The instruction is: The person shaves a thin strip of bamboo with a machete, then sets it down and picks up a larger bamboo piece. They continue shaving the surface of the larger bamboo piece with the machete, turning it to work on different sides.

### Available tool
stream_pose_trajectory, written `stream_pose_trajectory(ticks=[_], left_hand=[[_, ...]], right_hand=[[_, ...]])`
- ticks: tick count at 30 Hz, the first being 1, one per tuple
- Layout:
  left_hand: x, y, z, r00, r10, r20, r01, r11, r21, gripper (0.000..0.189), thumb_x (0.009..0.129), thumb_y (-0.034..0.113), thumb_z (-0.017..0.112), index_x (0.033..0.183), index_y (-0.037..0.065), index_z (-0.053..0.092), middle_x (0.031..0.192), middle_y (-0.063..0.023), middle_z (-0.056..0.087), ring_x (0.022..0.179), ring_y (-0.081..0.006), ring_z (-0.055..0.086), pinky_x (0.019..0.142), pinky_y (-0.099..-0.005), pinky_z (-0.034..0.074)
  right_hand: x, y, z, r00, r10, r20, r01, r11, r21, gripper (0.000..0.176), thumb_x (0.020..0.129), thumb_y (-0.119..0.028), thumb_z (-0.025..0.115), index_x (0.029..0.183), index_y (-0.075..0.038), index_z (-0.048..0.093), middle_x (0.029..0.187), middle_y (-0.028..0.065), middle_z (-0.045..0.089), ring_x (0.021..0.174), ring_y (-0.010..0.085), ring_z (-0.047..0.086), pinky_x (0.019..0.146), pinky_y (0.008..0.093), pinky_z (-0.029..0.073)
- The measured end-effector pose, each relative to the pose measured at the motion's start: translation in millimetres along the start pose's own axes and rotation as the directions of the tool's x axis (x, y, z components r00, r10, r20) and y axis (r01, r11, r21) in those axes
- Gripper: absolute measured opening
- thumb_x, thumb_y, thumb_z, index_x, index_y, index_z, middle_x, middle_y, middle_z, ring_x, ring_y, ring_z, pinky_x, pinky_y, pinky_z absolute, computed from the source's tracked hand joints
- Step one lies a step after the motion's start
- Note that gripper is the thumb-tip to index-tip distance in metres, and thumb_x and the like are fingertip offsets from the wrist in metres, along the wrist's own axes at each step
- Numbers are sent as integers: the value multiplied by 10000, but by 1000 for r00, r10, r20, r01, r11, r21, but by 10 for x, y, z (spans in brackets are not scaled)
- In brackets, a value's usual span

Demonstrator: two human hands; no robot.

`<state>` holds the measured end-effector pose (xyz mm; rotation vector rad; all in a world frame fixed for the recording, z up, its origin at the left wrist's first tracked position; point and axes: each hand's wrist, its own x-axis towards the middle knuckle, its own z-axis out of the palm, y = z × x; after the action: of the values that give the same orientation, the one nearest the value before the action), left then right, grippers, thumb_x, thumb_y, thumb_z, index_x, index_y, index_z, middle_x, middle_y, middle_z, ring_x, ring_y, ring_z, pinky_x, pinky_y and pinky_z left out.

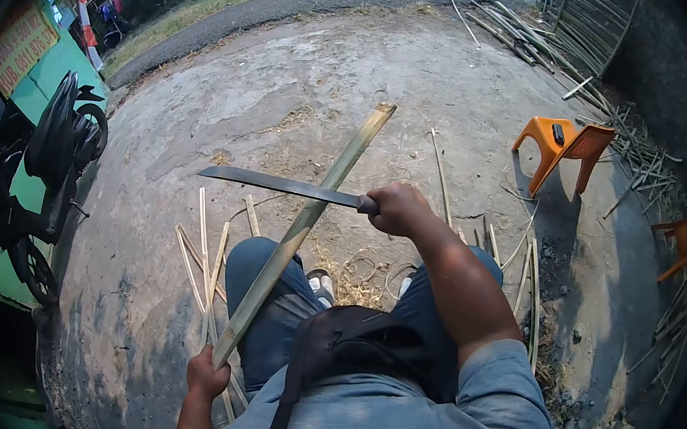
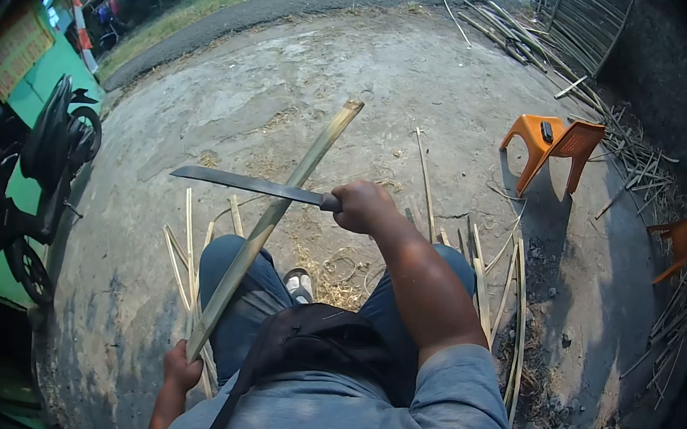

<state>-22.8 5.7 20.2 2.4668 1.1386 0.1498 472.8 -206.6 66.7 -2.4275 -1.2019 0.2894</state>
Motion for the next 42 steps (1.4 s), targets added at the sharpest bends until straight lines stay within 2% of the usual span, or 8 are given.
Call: stream_pose_trajectory(ticks=[6, 15, 21, 25, 28, 35, 38, 42], left_hand=[[55, -65, 59, 1000, -6, 12, 6, 1000, -8, 268, 740, 169, 659, 973, 40, 686, 819, -259, 702, 826, -487, 692, 720, -525, 554], [7, -91, 97, 1000, -13, 6, 13, 1000, -28, 250, 743, 160, 661, 960, 36, 679, 801, -256, 697, 813, -491, 689, 705, -531, 552], [47, -88, 167, 999, 32, -26, -34, 994, -101, 227, 757, 155, 665, 951, 37, 675, 791, -253, 695, 808, -486, 694, 699, -523, 555], [27, -142, 204, 999, 27, -31, -30, 995, -92, 212, 761, 153, 664, 937, 35, 671, 785, -251, 693, 795, -485, 694, 695, -518, 555], [10, -189, 241, 998, 29, -52, -35, 991, -132, 195, 766, 152, 660, 920, 33, 667, 784, -251, 692, 791, -484, 695, 696, -515, 555], [16, -37, 217, 999, 32, -27, -36, 985, -170, 172, 779, 134, 641, 911, 25, 661, 774, -250, 687, 786, -483, 693, 684, -493, 554], [-6, -103, 220, 999, 36, -21, -38, 991, -132, 180, 782, 135, 641, 922, 25, 667, 778, -250, 689, 788, -482, 693, 683, -489, 555], [11, -76, 215, 998, 42, -52, -48, 991, -128, 203, 783, 139, 646, 948, 28, 680, 787, -251, 693, 797, -482, 695, 689, -491, 558]], right_hand=[[70, -21, 33, 1000, -17, 24, 19, 996, -84, 167, 813, -224, 683, 956, -221, 767, 925, 111, 751, 930, 327, 731, 819, 473, 586], [130, 20, 102, 996, -28, -82, 34, 997, 75, 138, 821, -215, 677, 933, -201, 757, 917, 102, 748, 912, 336, 727, 809, 479, 584], [50, -147, 51, 995, -94, -32, 90, 990, -108, 123, 805, -225, 694, 912, -194, 746, 908, 117, 745, 910, 338, 727, 809, 483, 579], [228, 167, 138, 987, -27, -159, 43, 994, 103, 105, 808, -214, 686, 888, -174, 742, 837, 130, 735, 826, 355, 726, 755, 489, 582], [222, 122, 124, 984, -20, -175, 34, 996, 78, 115, 812, -224, 690, 901, -168, 738, 844, 134, 736, 832, 360, 724, 762, 495, 580], [18, -103, 167, 944, -254, -209, 247, 967, -62, 78, 814, -209, 706, 818, -133, 693, 777, 157, 698, 786, 392, 701, 705, 515, 551], [94, 0, 153, 986, -117, -116, 108, 991, -84, 100, 810, -221, 693, 893, -182, 735, 854, 125, 734, 856, 356, 723, 768, 490, 579], [264, 221, 135, 973, -33, -229, 60, 992, 112, 129, 824, -212, 682, 921, -178, 760, 841, 141, 735, 809, 371, 722, 748, 484, 588]])
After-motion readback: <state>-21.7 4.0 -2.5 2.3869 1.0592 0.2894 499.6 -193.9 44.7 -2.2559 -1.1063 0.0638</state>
